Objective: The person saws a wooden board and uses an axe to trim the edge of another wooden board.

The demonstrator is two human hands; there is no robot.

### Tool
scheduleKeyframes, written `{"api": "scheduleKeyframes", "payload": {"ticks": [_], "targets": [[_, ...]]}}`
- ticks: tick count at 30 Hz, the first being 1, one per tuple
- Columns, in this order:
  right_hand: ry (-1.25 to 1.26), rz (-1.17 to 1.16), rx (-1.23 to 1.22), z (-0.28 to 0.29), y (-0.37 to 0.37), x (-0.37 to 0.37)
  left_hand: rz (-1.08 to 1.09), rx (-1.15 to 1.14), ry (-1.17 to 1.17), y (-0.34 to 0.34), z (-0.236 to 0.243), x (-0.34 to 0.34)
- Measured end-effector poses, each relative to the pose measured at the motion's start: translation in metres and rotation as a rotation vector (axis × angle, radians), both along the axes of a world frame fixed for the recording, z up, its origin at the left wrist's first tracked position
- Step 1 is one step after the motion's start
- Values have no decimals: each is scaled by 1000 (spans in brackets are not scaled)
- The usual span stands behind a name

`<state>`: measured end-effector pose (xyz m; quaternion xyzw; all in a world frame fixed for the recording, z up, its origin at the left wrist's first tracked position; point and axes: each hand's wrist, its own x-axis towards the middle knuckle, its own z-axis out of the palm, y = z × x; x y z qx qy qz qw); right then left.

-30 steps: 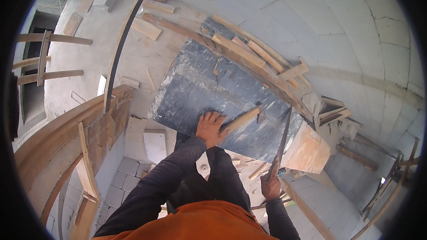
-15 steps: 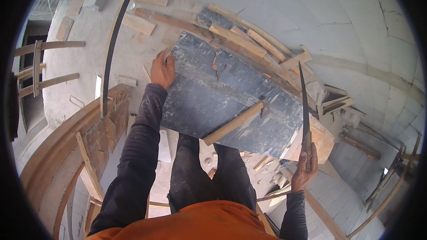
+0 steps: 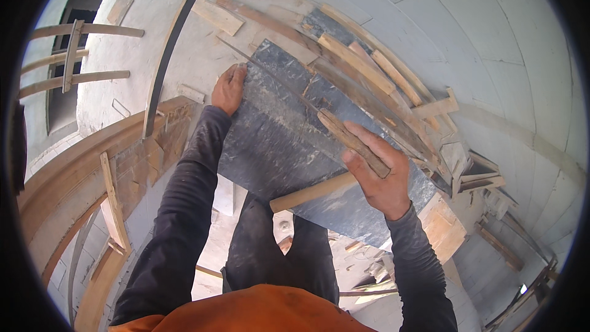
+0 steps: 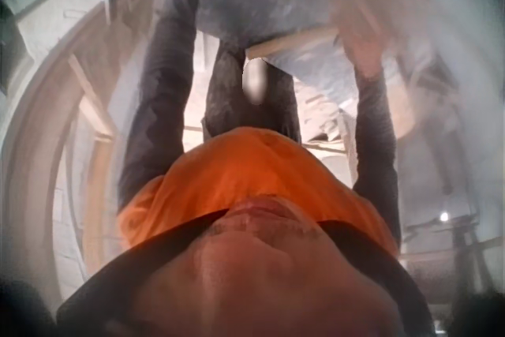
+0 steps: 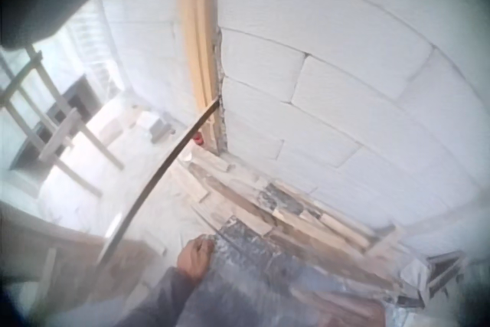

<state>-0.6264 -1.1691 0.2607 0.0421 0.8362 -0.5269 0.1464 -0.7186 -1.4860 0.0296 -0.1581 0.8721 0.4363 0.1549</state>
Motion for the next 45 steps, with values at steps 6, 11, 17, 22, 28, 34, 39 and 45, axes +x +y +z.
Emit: {"api": "scheduleKeyframes", "payload": {"ticks": [6, 11, 17, 22, 28, 34, 39, 45], "targets": [[-58, 108, 80, -5, 2, 0, 2, -44, -139, 12, 26, -10], [-191, 140, 101, 19, 4, -5, 40, -35, -140, 9, 25, -8], [-113, 181, 150, -11, -15, -45, 47, -60, -83, 8, 20, -7], [-156, 241, 147, -20, -55, -79, 43, -12, -57, 7, 21, -6], [-173, 237, 223, -3, -75, -81, 21, 31, -134, 6, 37, -9], [-207, 292, 310, 16, -97, -103, 155, 155, -54, -4, 5, 2], [-250, 317, 326, 22, -102, -115, 603, 689, 77, -28, -6, 17], [-300, 220, 331, 26, -110, -108, 196, 225, 129, -42, 27, 36]]}}
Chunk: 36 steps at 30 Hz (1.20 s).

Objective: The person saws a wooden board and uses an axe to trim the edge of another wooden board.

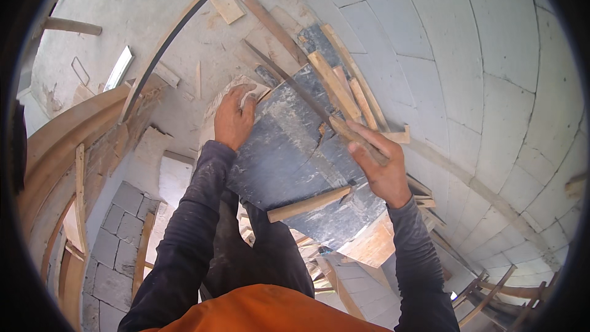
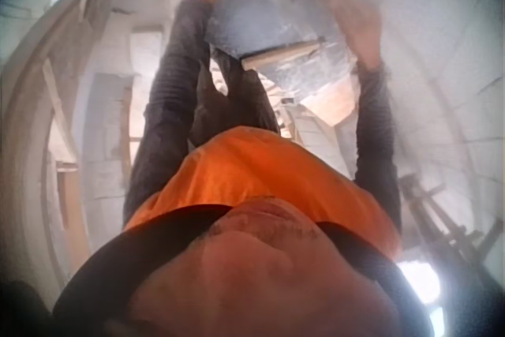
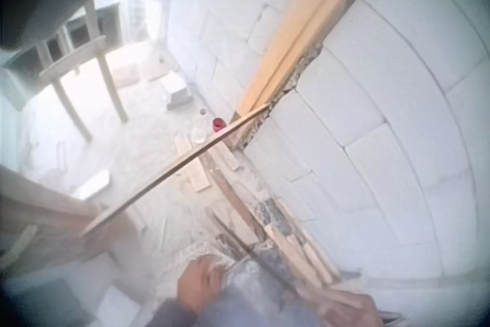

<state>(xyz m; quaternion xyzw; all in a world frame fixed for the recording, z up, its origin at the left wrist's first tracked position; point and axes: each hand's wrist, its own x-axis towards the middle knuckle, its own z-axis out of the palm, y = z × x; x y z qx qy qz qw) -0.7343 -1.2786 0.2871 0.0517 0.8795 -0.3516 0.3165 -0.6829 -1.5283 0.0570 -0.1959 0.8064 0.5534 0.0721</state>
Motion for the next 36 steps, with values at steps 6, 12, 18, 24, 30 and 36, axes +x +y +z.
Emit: {"api": "scheduleKeyframes", "payload": {"ticks": [6, 12, 18, 24, 30, 36], "targets": [[-17, 4, 25, 3, -6, -9, -212, -151, -12, 28, 0, -19], [-63, -44, -1, 7, -15, -10, -223, -235, -36, 38, -3, -26], [-30, -73, -14, 3, -13, 3, -210, -313, 30, 43, -3, -21], [36, -42, -69, -15, -3, 9, -234, -358, -21, 40, -1, -19], [88, -46, -115, -26, 10, 22, -249, -319, -21, 42, 7, -16], [156, 14, -97, -31, 3, 41, -253, -324, -8, 40, 5, -16]]}}
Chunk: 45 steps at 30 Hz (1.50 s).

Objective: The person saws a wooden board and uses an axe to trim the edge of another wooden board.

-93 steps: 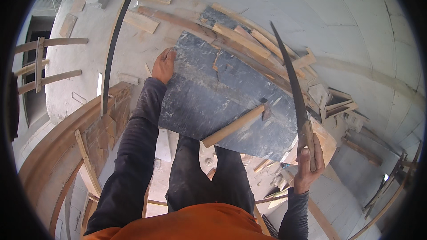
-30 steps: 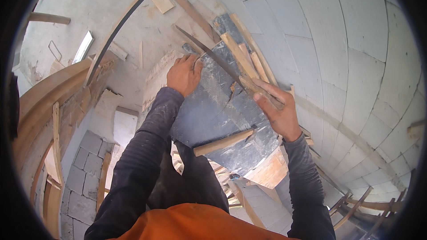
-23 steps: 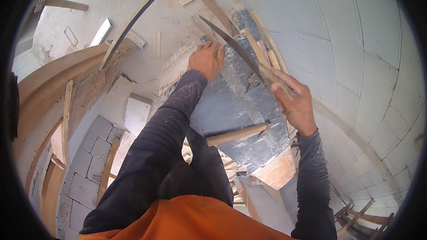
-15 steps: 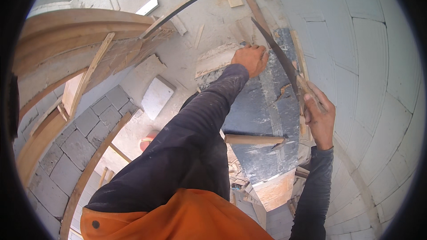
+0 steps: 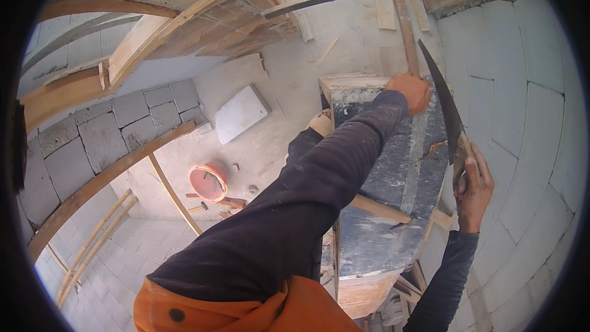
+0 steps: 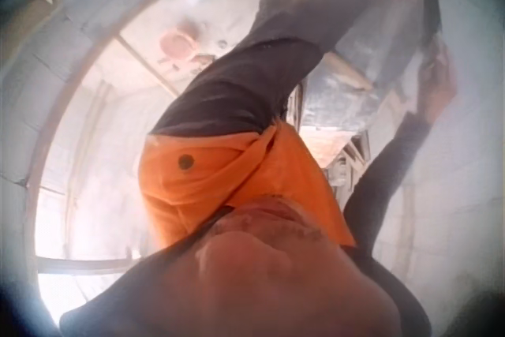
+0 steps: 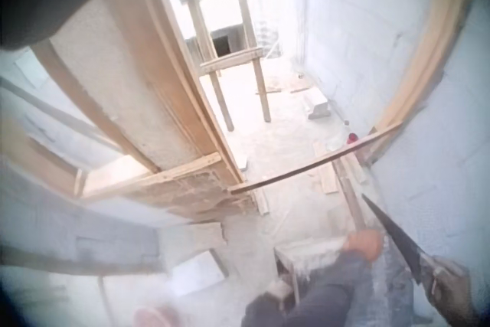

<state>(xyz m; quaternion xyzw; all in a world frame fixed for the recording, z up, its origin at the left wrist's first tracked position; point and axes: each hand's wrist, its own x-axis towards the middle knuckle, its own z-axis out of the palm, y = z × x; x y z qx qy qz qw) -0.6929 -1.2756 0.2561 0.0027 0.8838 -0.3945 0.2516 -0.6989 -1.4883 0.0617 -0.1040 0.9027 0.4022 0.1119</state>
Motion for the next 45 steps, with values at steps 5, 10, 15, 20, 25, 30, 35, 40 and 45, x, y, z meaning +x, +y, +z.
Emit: {"api": "scheduleKeyframes", "payload": {"ticks": [5, 10, 15, 20, 25, 30, 35, 40, 45], "targets": [[-41, -26, -14, 5, -3, 3, 31, 0, 4, 4, -5, -3], [-141, -28, -36, 16, 3, -12, 52, 52, -30, 2, 0, -7], [-35, 96, -56, 13, 11, -20, -81, -11, -53, 1, -20, -18], [-82, 139, -54, 21, 15, -39, 34, 38, -187, 8, 5, -29], [-140, 204, -43, 31, 14, -54, 47, 50, -221, 4, 5, -31], [-157, 193, -45, 27, 16, -59, 73, 82, -187, 7, 6, -33], [-254, 149, -70, 21, 27, -72, 91, 54, -180, 6, 2, -32], [-120, 246, -52, 23, 23, -62, 98, 84, -149, 7, -2, -30], [-98, 165, -99, -22, -4, -61, 64, 84, -205, 4, 5, -33]]}}
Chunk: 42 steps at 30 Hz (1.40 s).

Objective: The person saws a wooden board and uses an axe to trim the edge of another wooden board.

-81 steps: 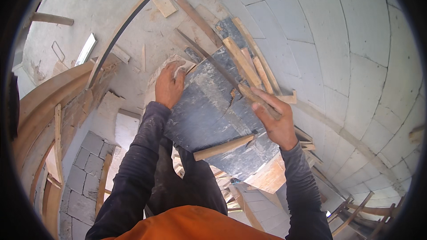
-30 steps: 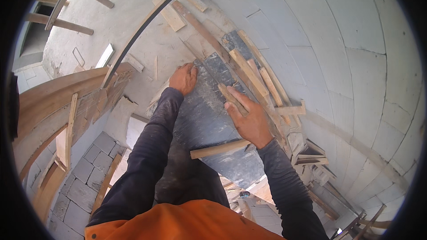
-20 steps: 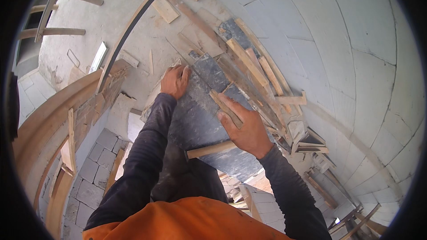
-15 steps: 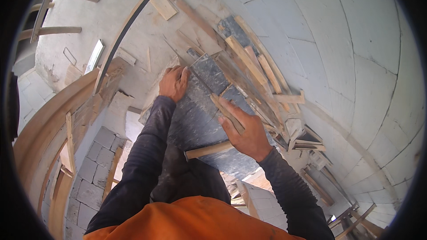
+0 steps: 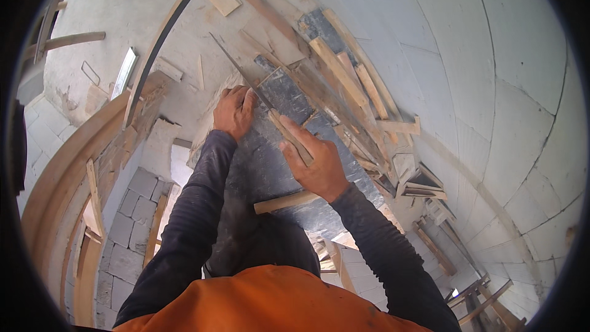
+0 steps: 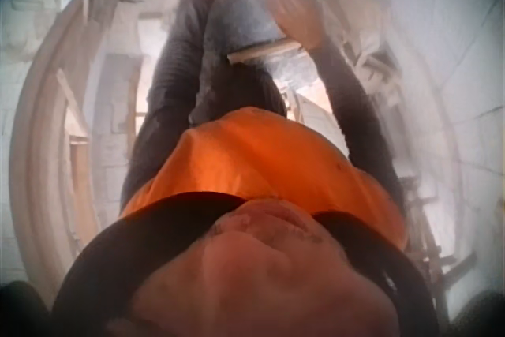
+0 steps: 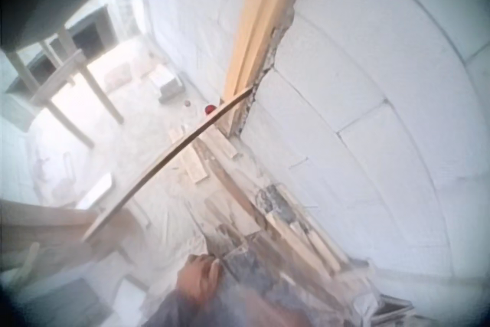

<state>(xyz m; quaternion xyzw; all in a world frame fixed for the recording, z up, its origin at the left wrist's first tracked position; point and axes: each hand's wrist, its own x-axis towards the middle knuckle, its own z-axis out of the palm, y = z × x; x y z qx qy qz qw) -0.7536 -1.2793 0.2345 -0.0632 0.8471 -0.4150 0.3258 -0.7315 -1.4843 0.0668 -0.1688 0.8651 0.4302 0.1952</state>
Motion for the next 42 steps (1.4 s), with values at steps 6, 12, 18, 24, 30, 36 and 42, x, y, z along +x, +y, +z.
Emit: {"api": "scheduleKeyframes", "payload": {"ticks": [6, 12, 18, 24, 30, 36, 42], "targets": [[-39, -6, 58, 57, 29, 4, 25, -13, 21, -1, -3, -6], [-46, -27, 83, 31, 9, -6, 1, 1, 12, 1, -2, -6], [-64, -23, 98, 60, 8, -2, -7, 8, -33, -5, 6, -5], [-51, -14, 93, 41, -7, -10, -96, 12, -18, -4, 2, -3], [-106, -31, 102, 48, -14, -16, -78, 0, 43, -6, -8, 5], [-27, 73, 133, 75, 0, -2, -81, -12, 19, -8, -8, 6], [19, 94, 159, 1, -38, -36, -74, 53, 32, 1, -8, 10]]}}
